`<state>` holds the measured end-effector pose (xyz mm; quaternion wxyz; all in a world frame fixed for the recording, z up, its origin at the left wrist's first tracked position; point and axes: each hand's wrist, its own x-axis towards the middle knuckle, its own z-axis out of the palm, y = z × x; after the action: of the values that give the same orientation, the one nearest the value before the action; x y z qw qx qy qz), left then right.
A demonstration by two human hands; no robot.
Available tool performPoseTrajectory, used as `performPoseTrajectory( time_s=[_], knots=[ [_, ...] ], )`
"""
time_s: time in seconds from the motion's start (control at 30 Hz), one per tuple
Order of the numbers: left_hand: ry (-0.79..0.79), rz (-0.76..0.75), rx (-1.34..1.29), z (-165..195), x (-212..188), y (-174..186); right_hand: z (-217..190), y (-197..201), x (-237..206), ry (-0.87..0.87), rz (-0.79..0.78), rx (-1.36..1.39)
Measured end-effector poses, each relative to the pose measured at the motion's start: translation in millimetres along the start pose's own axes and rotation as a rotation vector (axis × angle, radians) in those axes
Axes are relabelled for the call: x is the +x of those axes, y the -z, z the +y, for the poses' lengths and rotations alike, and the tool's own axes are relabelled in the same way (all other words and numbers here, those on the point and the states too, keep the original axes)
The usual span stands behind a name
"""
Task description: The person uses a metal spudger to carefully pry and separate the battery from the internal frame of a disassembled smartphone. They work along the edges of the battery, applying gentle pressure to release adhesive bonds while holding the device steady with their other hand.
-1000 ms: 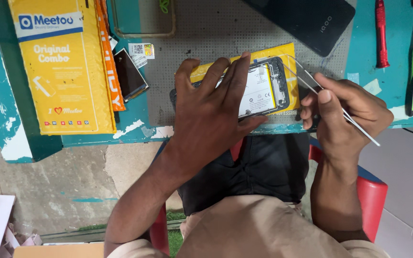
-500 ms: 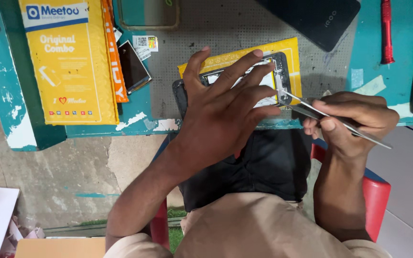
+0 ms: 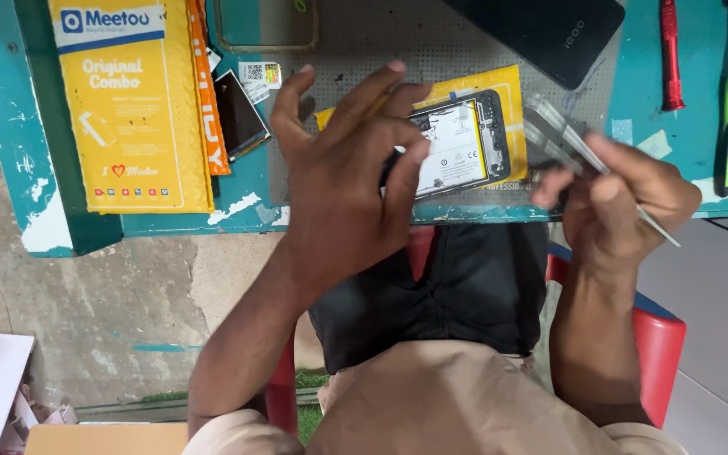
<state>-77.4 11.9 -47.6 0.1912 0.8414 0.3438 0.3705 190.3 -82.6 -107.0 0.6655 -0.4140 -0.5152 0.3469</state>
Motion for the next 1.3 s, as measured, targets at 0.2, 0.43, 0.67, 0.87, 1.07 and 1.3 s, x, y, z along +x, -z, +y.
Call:
performPoseTrajectory(
  time_s=[0.2,0.43,0.67,0.87,1.07,1.3],
  knots=[
    [-0.010,-0.123,0.188,6,0,29,-15,-33,14,0.015,0.025,-0.266],
    [0.098,-0.373,0.398,25,-8,45,-40,-51,9,-0.066,-0.050,-0.644],
    [0.139,-0.277,0.226,12,-3,47,-51,-49,-6,0.074,-0.176,-1.065],
    [0.065,-0.162,0.240,6,-2,36,-65,-53,-41,0.094,-0.235,-1.247],
    [0.048,-0.036,0.304,-9,-1,13,-74,-64,-67,0.079,-0.295,-1.197],
    [0.091,0.049,0.267,-21,-6,-11,-59,-57,-71,0.104,-0.440,-0.998]
  ],
)
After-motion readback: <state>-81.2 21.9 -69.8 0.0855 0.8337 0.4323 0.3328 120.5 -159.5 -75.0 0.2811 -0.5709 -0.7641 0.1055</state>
